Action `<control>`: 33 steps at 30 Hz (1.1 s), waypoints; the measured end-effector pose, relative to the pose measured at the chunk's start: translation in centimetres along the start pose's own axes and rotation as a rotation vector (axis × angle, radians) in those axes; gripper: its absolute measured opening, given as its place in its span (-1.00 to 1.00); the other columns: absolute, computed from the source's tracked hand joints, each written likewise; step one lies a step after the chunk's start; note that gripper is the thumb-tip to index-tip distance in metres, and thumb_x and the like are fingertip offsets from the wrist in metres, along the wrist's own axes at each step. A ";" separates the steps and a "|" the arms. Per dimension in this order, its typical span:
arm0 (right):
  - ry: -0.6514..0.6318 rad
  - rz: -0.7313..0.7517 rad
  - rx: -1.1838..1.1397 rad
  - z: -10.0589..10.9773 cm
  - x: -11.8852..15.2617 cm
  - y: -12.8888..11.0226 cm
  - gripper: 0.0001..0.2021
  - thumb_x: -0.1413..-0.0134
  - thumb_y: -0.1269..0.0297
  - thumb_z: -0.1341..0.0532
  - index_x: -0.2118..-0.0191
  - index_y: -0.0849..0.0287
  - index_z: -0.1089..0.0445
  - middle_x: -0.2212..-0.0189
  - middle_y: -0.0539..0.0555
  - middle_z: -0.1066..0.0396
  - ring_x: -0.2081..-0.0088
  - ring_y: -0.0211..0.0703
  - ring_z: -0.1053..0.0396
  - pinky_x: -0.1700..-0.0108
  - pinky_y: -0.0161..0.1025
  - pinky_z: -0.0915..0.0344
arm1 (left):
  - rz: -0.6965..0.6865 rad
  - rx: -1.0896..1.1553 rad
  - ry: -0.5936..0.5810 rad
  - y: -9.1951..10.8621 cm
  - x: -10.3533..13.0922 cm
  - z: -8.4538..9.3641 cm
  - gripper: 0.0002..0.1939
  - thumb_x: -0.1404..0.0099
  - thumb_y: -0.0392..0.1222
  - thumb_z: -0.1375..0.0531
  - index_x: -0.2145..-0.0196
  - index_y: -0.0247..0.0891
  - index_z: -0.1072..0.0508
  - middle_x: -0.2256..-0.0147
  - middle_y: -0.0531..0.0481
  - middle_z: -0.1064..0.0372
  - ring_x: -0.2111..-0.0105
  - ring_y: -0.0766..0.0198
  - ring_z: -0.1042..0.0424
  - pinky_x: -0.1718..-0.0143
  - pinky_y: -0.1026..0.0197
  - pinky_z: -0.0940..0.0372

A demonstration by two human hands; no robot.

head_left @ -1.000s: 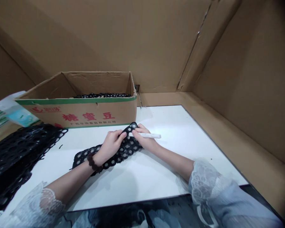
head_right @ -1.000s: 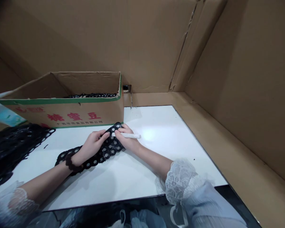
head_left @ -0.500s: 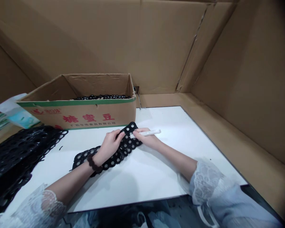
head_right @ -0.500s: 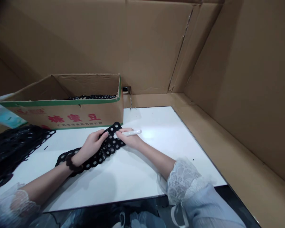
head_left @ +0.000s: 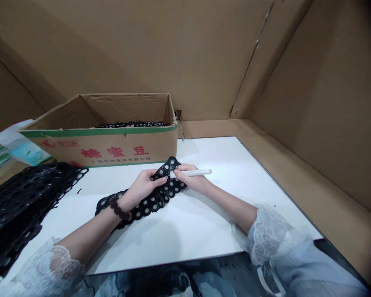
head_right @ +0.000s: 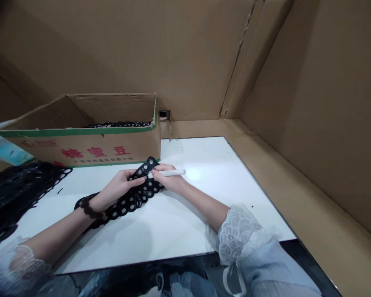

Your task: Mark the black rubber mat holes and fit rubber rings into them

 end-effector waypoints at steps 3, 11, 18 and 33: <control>-0.006 0.001 0.003 0.1 0.0 0.0 -0.67 -0.07 0.17 -0.02 0.63 0.18 -0.05 0.61 -0.10 -0.02 0.52 -0.33 -0.04 0.45 -0.34 0.01 | 0.030 0.033 -0.022 -0.5 0.0 -0.1 -0.65 -0.09 0.00 -0.18 0.29 -0.36 -0.42 0.29 -0.08 -0.44 0.30 0.12 -0.39 0.29 0.18 -0.25; -0.016 0.198 0.209 -1.4 0.0 -0.7 -0.71 -0.10 0.25 0.00 0.61 0.16 -0.01 0.52 -0.05 -0.04 0.47 -0.30 -0.09 0.38 -0.32 -0.07 | 0.006 0.028 0.021 -0.1 0.2 -0.2 -0.66 -0.09 -0.02 -0.18 0.30 -0.38 -0.41 0.32 -0.07 -0.43 0.31 0.13 -0.38 0.30 0.18 -0.25; 0.060 0.199 0.366 -2.0 -0.9 -0.3 -0.76 -0.11 0.29 0.01 0.56 0.16 -0.07 0.49 -0.01 -0.08 0.41 -0.26 -0.12 0.31 -0.27 -0.11 | -0.033 -0.045 0.044 0.6 0.5 -0.2 -0.65 -0.11 -0.04 -0.14 0.23 -0.37 -0.40 0.30 -0.08 -0.43 0.30 0.12 -0.38 0.27 0.16 -0.25; -0.108 -0.128 -0.018 -0.5 0.2 1.7 -0.69 0.02 0.16 -0.09 0.65 0.19 -0.08 0.64 -0.10 -0.06 0.56 -0.36 -0.04 0.52 -0.36 0.04 | 0.048 -0.186 -0.083 0.4 0.0 -0.2 -0.69 0.01 -0.03 -0.23 0.38 -0.34 -0.44 0.39 -0.01 -0.45 0.37 0.13 -0.40 0.40 0.22 -0.23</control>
Point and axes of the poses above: each hand's wrist, its own x-axis away from the middle knuckle, its own z-axis out of the back of the hand, y = z × x, the point moved 9 cm from there along -x, towards the middle knuckle
